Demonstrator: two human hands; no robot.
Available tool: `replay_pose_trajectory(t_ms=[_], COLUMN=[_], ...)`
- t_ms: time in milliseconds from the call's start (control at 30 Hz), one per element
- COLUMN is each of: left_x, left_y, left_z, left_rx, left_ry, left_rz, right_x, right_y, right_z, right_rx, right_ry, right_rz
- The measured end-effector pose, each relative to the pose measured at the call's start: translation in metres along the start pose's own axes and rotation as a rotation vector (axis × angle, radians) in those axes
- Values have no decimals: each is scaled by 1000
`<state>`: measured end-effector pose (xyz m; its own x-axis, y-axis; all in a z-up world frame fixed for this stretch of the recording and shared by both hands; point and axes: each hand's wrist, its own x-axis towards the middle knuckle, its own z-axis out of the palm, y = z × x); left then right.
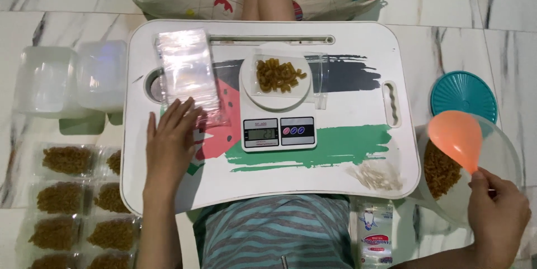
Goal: Weighing portions of dried food items on a digital scale and placing them into small plastic bags.
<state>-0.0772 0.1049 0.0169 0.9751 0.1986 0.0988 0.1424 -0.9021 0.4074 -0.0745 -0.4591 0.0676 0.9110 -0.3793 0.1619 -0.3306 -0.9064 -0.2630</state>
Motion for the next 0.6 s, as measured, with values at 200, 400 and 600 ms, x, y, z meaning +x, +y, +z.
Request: replay_pose_trajectory(t_ms=[200,400,600], left_x=[-5,-4,-1], left_y=[-14,-13,-28], left_z=[5,8,14], left_rx=[-61,-39,47], left_ry=[-3,36,-47], left_rz=[11,34,12], right_x=[24,46,45], right_y=[55,79,58], right_z=[19,79,105], right_rx=[-72,-270,-66], right_ry=[-124,-201,-236], right_rz=[436,595,583])
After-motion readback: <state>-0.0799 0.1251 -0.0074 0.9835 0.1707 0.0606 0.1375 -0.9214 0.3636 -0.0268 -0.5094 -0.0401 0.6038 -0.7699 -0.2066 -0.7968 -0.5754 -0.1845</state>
